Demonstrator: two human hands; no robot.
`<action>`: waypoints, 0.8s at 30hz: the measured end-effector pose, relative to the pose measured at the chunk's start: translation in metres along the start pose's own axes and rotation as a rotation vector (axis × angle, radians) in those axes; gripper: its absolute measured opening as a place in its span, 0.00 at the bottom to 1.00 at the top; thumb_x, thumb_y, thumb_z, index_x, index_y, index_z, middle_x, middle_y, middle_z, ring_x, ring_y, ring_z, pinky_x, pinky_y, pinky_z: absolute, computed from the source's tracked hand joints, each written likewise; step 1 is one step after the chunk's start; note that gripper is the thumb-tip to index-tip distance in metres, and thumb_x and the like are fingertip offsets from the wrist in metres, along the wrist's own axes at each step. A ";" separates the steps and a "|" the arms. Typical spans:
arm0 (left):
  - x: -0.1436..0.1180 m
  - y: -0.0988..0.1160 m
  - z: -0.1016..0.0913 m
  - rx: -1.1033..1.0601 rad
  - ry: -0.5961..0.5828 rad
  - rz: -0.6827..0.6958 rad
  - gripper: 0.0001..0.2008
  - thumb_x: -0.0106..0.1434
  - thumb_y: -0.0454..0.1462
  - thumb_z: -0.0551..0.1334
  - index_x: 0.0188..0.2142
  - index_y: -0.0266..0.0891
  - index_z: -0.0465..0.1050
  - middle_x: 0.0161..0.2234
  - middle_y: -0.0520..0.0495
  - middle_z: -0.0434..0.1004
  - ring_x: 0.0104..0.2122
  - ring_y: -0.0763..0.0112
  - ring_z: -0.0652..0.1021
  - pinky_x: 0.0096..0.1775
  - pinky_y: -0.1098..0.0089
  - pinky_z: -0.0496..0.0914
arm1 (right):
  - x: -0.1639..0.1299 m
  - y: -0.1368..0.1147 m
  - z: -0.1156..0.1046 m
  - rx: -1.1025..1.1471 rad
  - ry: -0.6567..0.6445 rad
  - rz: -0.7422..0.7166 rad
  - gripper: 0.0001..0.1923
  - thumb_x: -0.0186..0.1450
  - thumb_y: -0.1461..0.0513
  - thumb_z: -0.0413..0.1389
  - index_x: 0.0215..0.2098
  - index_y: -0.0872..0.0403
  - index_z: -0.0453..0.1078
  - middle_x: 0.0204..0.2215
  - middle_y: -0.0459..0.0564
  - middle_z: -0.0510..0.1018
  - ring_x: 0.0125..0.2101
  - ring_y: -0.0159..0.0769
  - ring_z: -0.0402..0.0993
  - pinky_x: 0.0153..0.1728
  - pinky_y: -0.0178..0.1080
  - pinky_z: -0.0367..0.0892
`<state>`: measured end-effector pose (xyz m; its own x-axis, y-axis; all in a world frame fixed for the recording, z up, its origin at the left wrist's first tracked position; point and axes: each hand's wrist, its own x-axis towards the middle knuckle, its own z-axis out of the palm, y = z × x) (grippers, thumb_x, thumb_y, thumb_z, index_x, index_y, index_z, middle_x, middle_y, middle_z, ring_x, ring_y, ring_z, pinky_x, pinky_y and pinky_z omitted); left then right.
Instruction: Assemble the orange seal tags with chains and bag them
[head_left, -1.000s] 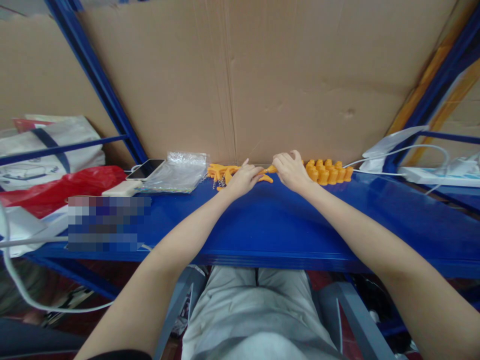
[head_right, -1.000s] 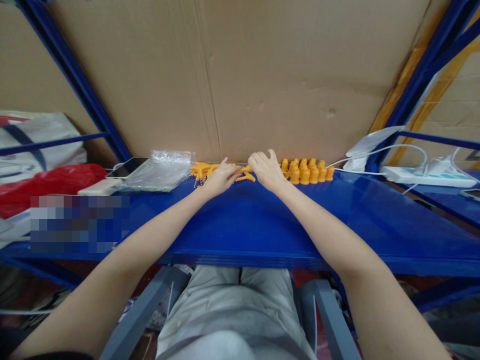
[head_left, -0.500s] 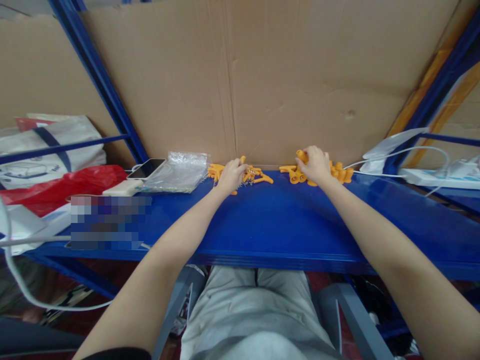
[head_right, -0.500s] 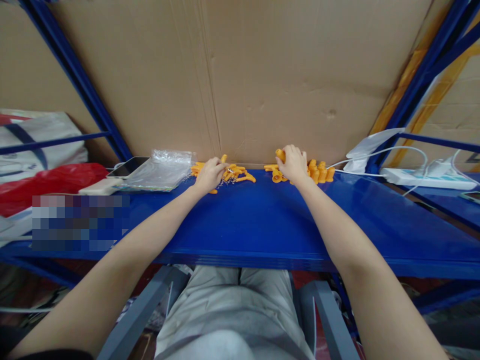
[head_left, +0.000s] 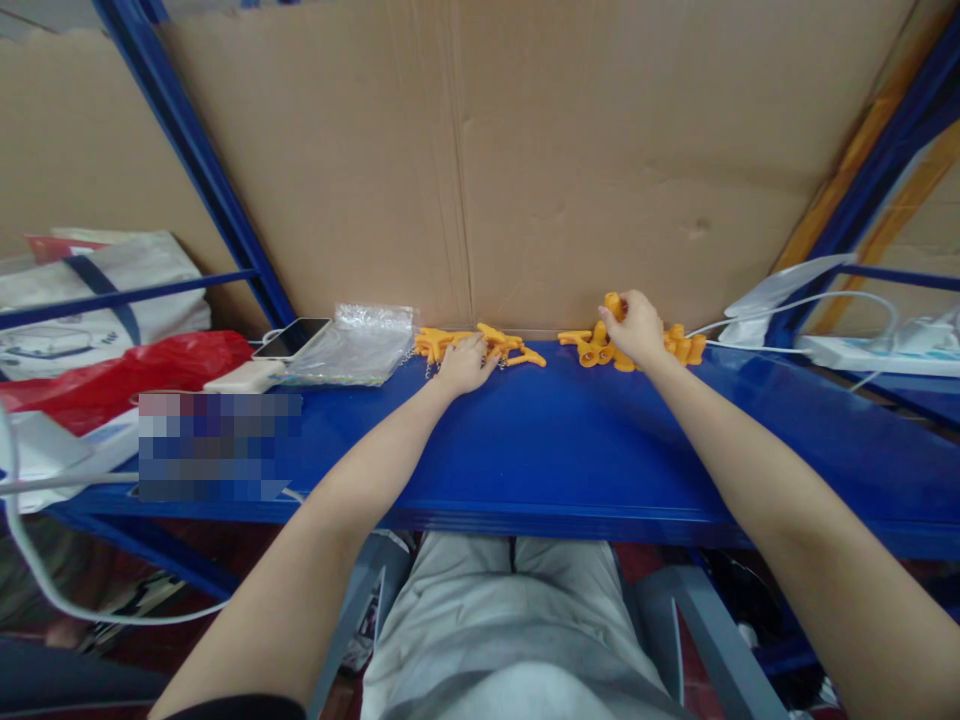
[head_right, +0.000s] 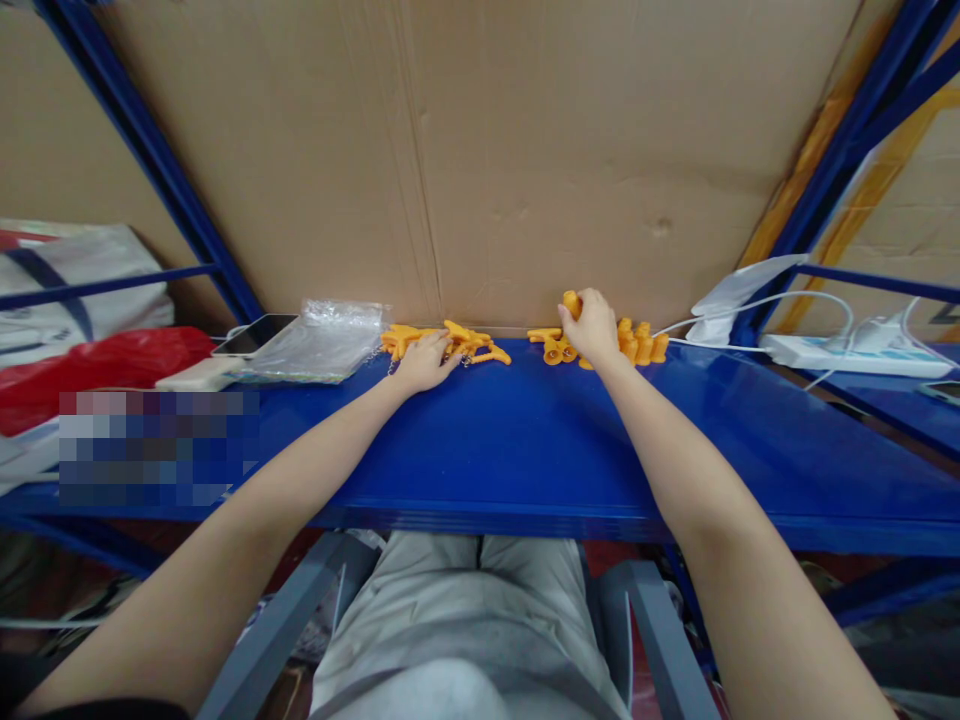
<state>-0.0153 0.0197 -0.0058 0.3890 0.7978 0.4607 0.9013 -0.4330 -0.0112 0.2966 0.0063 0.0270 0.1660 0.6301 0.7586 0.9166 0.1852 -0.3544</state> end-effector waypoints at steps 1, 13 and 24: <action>0.000 0.000 0.001 -0.005 -0.010 -0.009 0.23 0.72 0.47 0.50 0.58 0.38 0.70 0.65 0.37 0.64 0.62 0.51 0.68 0.60 0.49 0.64 | 0.001 0.000 0.001 0.038 -0.001 0.040 0.14 0.65 0.52 0.52 0.41 0.54 0.67 0.41 0.61 0.77 0.42 0.50 0.73 0.44 0.49 0.66; 0.003 -0.002 0.012 -0.080 0.104 0.126 0.16 0.71 0.40 0.51 0.49 0.39 0.74 0.59 0.39 0.73 0.59 0.56 0.72 0.60 0.51 0.64 | -0.020 -0.033 0.004 -0.151 -0.470 0.271 0.21 0.72 0.55 0.44 0.53 0.62 0.65 0.52 0.71 0.76 0.51 0.55 0.75 0.45 0.45 0.67; 0.000 0.003 0.004 -0.052 0.064 0.114 0.16 0.72 0.38 0.51 0.49 0.37 0.75 0.61 0.38 0.70 0.61 0.56 0.70 0.60 0.51 0.63 | -0.019 -0.031 0.016 0.092 -0.441 0.283 0.22 0.74 0.53 0.41 0.53 0.57 0.68 0.45 0.60 0.80 0.40 0.43 0.78 0.38 0.39 0.67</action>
<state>-0.0117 0.0201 -0.0090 0.4740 0.7142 0.5151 0.8401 -0.5420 -0.0216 0.2590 0.0004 0.0155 0.2152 0.9186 0.3314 0.8191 0.0150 -0.5735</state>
